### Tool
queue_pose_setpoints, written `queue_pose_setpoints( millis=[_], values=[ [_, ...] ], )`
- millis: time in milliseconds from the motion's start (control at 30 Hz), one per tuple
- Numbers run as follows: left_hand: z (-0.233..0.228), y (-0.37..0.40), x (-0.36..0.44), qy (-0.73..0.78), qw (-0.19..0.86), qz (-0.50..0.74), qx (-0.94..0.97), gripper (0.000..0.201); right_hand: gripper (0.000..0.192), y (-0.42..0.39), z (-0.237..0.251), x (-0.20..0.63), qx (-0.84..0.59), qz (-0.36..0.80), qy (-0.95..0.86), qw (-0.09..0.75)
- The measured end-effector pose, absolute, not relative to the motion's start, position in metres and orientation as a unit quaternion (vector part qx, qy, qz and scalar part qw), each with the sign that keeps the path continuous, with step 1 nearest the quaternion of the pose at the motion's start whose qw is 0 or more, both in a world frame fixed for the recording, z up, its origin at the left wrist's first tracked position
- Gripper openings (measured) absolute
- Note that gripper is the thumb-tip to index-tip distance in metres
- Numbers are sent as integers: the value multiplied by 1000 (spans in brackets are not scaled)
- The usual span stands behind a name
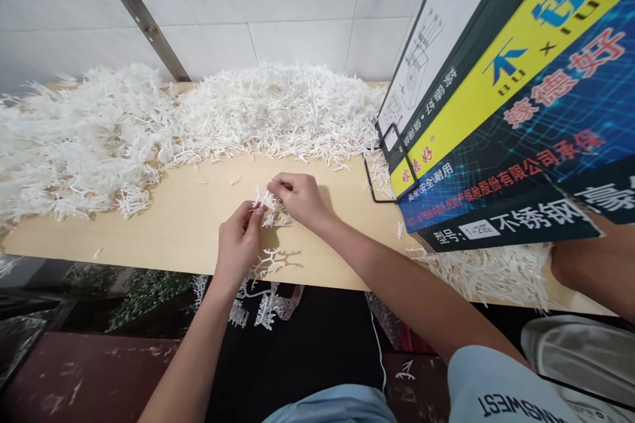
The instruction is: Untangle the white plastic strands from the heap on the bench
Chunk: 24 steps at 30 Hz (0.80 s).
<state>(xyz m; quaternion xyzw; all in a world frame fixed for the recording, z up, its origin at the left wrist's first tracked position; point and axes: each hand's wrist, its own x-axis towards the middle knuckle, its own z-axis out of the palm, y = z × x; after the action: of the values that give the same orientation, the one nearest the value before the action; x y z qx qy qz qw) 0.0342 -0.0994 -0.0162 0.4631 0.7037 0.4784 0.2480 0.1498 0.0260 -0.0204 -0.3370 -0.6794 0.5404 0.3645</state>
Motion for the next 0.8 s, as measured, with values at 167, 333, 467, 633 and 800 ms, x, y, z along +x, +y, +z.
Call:
queue_pose_setpoints(
  millis=[167, 333, 467, 633, 800],
  values=[
    [-16, -102, 38, 719, 231, 476, 449, 26, 42, 48, -25, 151, -392, 571, -507, 513],
    [-15, -103, 38, 722, 247, 492, 418, 29, 36, 37, -15, 153, -262, 512, -744, 340],
    [-15, -101, 37, 723, 242, 474, 440, 24, 31, 40, -22, 153, -298, 506, -744, 318],
    [-17, -104, 37, 724, 233, 481, 436, 27, 34, 58, -31, 151, -383, 551, -539, 509],
    [-18, -104, 36, 715, 250, 518, 398, 26, 32, 44, -16, 152, -220, 524, -755, 327]
  ],
)
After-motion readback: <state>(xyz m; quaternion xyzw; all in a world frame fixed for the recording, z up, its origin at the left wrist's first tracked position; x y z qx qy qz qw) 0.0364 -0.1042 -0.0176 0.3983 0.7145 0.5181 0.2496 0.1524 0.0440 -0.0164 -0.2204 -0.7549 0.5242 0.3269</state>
